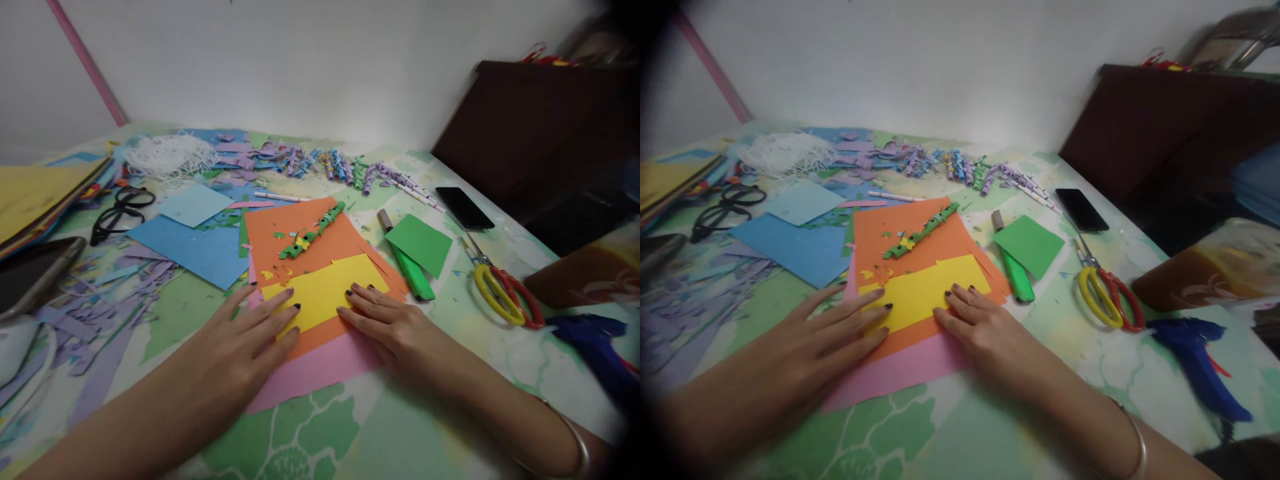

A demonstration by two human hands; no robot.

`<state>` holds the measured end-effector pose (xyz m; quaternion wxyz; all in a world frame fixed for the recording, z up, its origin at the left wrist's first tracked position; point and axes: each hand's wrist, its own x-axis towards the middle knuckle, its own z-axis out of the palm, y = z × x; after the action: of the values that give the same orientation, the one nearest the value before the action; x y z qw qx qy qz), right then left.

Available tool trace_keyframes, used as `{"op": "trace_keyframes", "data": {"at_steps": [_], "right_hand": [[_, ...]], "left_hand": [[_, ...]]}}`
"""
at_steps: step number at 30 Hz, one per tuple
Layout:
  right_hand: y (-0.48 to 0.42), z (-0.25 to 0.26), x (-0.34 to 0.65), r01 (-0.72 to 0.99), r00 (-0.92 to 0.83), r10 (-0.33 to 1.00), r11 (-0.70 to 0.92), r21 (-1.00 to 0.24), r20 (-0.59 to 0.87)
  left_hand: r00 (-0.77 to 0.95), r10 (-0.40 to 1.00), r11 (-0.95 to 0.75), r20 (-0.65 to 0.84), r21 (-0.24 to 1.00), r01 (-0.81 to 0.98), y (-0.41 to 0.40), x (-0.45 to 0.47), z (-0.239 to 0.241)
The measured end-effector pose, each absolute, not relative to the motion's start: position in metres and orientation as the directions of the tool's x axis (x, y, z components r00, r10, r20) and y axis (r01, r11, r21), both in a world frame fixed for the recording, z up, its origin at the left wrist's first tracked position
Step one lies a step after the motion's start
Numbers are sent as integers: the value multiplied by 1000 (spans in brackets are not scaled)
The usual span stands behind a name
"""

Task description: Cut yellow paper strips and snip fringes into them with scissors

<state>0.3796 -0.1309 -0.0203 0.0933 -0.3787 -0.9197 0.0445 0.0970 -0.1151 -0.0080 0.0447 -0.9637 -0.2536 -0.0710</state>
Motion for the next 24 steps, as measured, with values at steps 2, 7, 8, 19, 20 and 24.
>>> {"op": "trace_keyframes", "data": {"at_steps": [2,7,8,19,20,24], "right_hand": [[-131,-18,379,687,-700,703,711,-146,130],[-132,-13,377,695,-691,713,701,-159,118],[-132,-13,377,699,-687,717,696,-164,115],[-134,-16,376,725,-644,757,650,-226,111],[-134,-16,376,725,-644,757,649,-229,107],[-134,-15,375,709,-667,738,672,-216,105]], "left_hand": [[886,442,-890,141,-50,453,-112,113,-7],[886,424,-893,187,-79,443,-114,132,-19],[878,429,-887,210,-86,454,-117,132,-22],[866,443,-882,231,-61,467,-121,132,-34],[863,448,-880,234,-53,471,-120,131,-33],[860,453,-878,235,-46,476,-118,129,-30]]}}
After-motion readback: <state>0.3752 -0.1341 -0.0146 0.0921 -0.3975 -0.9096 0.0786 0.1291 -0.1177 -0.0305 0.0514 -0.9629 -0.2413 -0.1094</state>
